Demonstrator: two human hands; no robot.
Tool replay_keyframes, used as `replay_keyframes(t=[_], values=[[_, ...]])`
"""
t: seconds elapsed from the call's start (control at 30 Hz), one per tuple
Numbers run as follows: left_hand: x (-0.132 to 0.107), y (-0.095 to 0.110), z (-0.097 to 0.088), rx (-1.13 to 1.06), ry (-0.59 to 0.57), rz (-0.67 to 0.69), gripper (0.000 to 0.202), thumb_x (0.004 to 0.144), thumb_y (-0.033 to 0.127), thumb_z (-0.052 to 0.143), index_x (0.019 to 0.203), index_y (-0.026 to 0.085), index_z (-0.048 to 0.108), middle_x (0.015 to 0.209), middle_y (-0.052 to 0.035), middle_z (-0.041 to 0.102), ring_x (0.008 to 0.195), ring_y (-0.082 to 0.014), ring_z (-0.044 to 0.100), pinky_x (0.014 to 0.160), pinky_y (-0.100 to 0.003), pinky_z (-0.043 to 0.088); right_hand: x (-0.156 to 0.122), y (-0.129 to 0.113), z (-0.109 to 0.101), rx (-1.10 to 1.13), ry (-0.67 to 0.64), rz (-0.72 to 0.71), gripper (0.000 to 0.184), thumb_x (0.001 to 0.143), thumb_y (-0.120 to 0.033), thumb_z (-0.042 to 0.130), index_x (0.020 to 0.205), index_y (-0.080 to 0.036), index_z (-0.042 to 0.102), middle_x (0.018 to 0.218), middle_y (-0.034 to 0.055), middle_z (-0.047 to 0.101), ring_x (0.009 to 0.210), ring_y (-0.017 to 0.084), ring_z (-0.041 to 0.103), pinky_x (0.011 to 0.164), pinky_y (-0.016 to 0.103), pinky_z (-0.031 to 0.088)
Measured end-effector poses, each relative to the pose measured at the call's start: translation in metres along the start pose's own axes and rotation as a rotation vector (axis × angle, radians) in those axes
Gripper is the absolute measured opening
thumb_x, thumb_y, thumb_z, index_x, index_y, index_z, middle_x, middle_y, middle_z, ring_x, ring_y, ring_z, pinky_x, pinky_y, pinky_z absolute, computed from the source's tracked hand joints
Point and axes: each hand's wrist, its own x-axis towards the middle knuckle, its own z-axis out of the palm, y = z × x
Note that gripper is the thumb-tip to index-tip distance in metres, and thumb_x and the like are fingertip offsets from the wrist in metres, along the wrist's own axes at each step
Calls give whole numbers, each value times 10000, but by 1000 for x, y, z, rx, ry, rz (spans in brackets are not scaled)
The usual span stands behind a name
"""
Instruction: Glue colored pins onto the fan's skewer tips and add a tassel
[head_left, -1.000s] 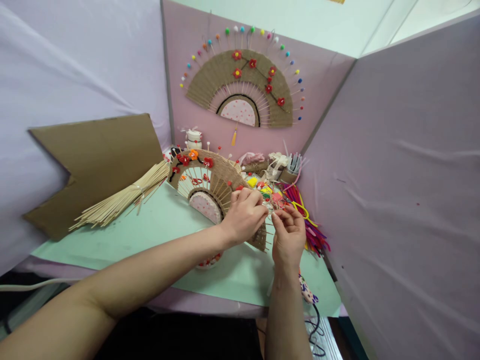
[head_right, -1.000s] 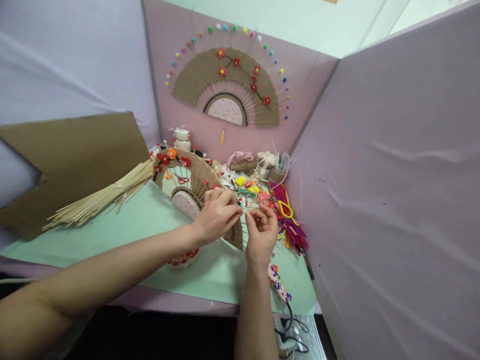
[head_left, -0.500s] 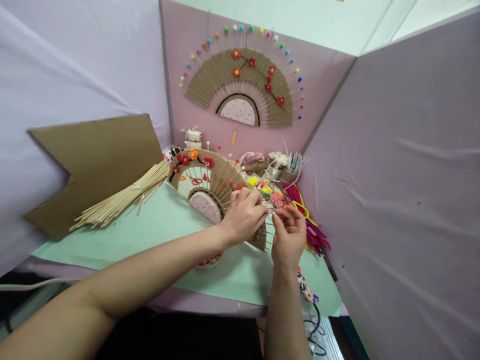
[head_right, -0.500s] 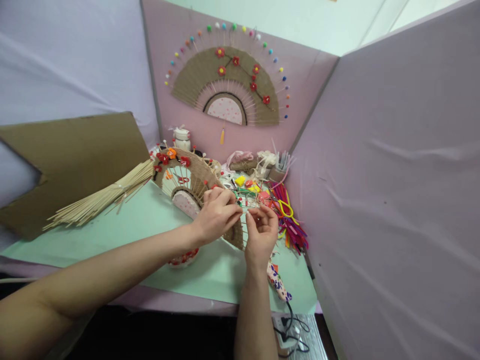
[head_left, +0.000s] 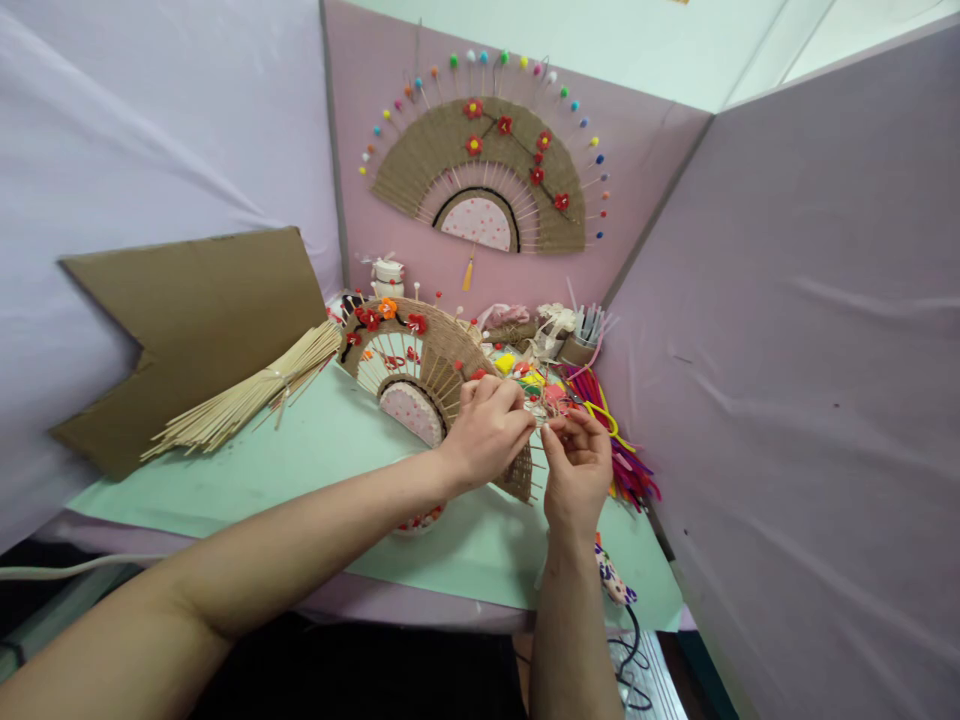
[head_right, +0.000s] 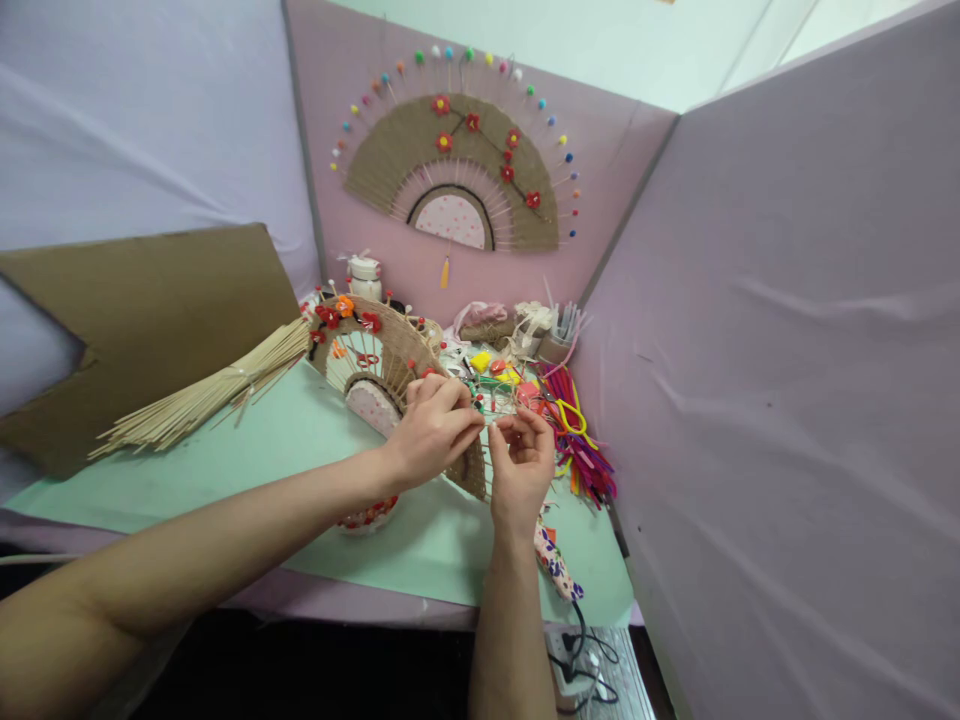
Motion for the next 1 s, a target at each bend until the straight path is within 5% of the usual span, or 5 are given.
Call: replay_keyframes(t=[0.43,0.73,1.0], values=[[-3,-4,-4,33,12,12,195,917,301,510,976,241,686,982,-70,579,967,-226,410,820,-386,290,3,-3,1,-43,-6,-2,407,715,-289,741,1061,-203,546,857,10,648,802,146,619,772,309,488],[3,-12,-2,2,-66,85,279,952,309,461,1119,387,671,969,-36,527,955,-198,386,832,-353,272,8,2,-2,-2,-16,16,404,701,-289,748,1044,-200,557,846,-2,652,784,141,607,773,301,469],[5,-14,-1,32,-62,95,242,934,311,488,1078,337,682,1016,-45,516,981,-210,375,858,-359,264,9,2,-1,-23,-19,4,416,703,-302,746,1053,-195,549,843,4,653,799,151,617,779,314,477]])
